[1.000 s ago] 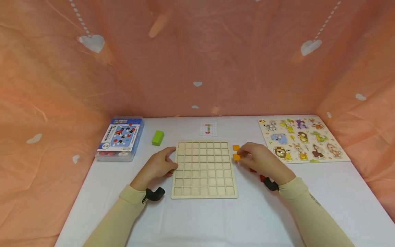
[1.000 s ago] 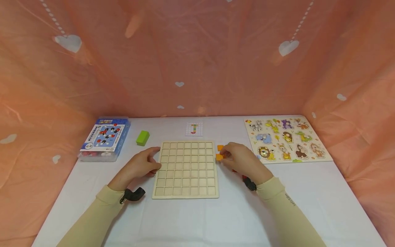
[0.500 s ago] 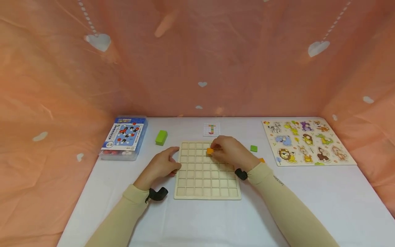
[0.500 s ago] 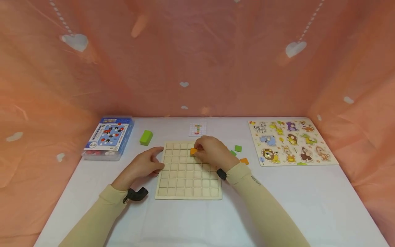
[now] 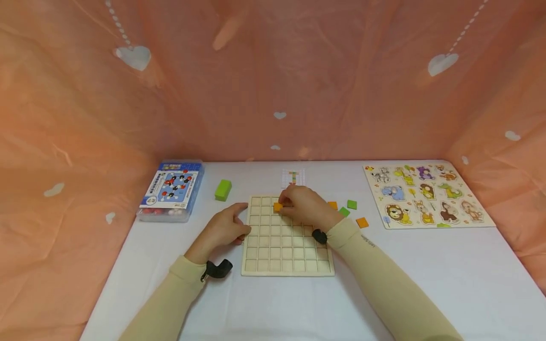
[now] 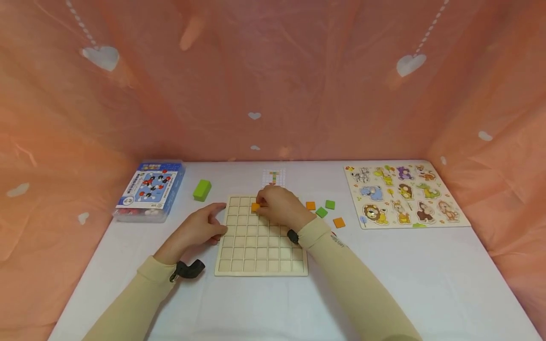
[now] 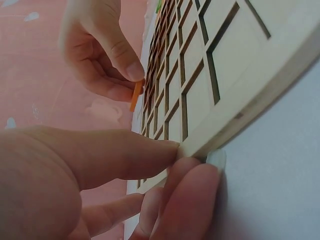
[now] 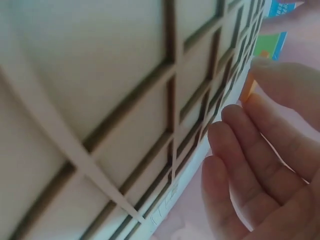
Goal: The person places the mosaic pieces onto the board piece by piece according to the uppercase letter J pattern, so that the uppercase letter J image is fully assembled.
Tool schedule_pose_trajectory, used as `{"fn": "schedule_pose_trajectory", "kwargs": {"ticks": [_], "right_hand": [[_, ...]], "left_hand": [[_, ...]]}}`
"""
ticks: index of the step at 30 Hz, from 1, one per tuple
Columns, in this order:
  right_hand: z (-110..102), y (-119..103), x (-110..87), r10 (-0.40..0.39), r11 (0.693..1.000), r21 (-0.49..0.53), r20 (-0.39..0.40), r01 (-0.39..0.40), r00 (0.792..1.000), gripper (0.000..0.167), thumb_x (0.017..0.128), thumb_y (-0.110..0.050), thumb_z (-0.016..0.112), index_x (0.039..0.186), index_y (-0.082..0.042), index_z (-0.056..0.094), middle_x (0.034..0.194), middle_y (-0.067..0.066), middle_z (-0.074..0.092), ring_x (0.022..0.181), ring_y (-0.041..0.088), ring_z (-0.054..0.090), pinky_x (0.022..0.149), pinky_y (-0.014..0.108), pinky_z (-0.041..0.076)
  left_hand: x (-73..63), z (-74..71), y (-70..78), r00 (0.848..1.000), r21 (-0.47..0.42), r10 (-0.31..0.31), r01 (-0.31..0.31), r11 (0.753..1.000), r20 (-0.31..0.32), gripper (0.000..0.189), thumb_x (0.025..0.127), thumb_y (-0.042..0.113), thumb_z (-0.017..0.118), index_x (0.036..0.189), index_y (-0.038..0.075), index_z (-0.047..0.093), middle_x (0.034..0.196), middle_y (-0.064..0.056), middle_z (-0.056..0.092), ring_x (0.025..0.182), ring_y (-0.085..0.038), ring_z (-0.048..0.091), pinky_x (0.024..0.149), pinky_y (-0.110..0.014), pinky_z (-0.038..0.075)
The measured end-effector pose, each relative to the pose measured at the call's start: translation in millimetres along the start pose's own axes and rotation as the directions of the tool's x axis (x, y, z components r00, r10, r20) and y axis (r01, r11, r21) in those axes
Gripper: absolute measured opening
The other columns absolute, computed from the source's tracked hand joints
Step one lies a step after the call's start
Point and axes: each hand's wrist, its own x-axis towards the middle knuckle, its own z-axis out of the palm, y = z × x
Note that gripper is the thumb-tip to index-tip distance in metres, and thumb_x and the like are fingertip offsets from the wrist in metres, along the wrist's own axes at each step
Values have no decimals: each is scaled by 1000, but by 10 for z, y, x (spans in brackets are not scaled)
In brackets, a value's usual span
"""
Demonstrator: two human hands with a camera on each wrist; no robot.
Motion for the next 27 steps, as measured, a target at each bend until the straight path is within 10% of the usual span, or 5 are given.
{"fn": "schedule_pose_trajectory", "kwargs": {"ticks": [4,27], "right_hand": [[43,-11,-1,1,1000,-19,4,-1,1000,22,98,-27,81,113,-11,79,107,2,76,93,18,66,90,37,60],[78,-86,15,-20,995,-97,4,20,1000,16,99,-26,81,108,-13,79,103,0,71,86,14,64,85,35,60]], "left_hand": [[-6,25,-3,1000,-13,-2,2,1000,0,77,96,11,76,165,15,44,88,-9,69,69,-18,68,63,-28,61],[-16,26,4,1000,-30,17,-18,999,-15,76,94,9,76,164,11,45,87,-9,69,69,-17,68,63,-27,62]]}}
